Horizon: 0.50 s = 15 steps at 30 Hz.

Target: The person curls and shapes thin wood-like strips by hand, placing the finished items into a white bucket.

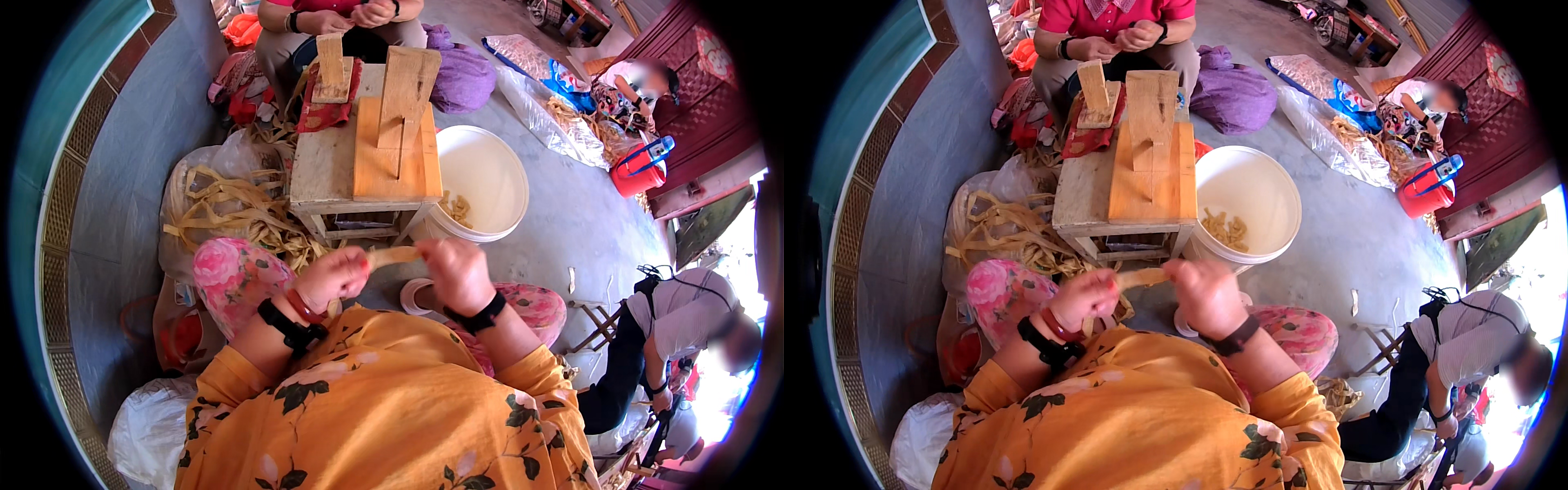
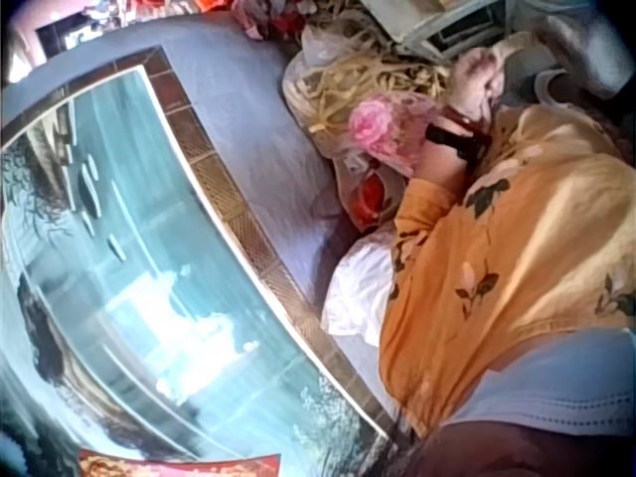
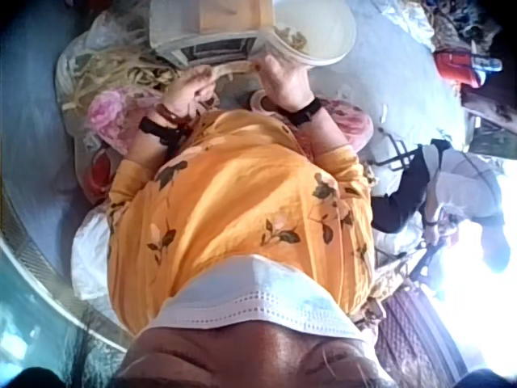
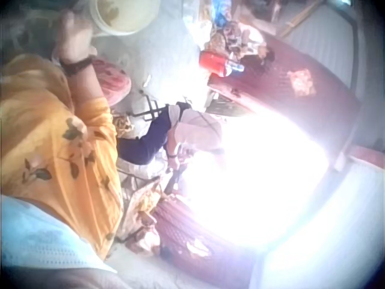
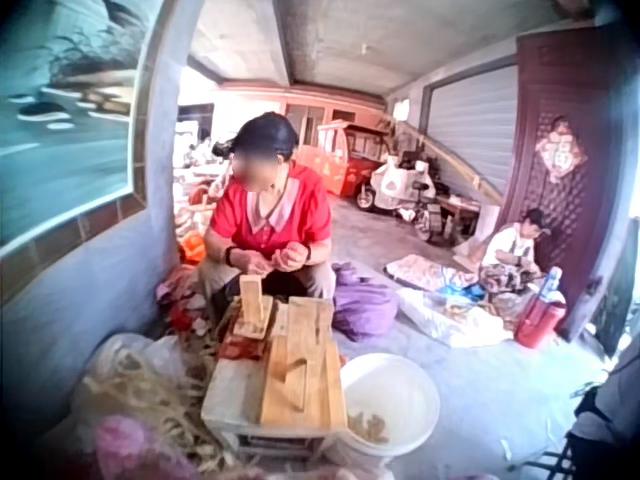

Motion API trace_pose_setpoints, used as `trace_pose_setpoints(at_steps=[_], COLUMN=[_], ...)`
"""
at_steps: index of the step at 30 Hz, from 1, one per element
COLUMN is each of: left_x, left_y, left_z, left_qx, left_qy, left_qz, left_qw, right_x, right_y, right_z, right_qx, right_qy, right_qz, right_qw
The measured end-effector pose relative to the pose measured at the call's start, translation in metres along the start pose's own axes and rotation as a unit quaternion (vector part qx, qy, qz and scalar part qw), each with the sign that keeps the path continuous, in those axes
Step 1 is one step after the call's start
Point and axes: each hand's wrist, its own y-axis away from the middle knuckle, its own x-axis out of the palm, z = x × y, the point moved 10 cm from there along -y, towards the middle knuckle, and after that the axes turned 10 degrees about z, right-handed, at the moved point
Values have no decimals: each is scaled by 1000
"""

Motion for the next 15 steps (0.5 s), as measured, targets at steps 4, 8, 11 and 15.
trace_pose_setpoints(at_steps=[4,8,11,15], left_x=[25,78,68,42], left_y=[-12,-6,-18,-18], left_z=[-55,-79,-42,19], left_qx=[159,236,152,-104], left_qy=[16,-641,-577,-28], left_qz=[-15,-46,31,64], left_qw=[987,729,802,992], right_x=[27,23,22,18], right_y=[0,-2,6,7], right_z=[50,25,31,23], right_qx=[-128,-18,-64,-59], right_qy=[-144,-158,-19,-63], right_qz=[65,66,38,-17], right_qw=[979,985,997,996])
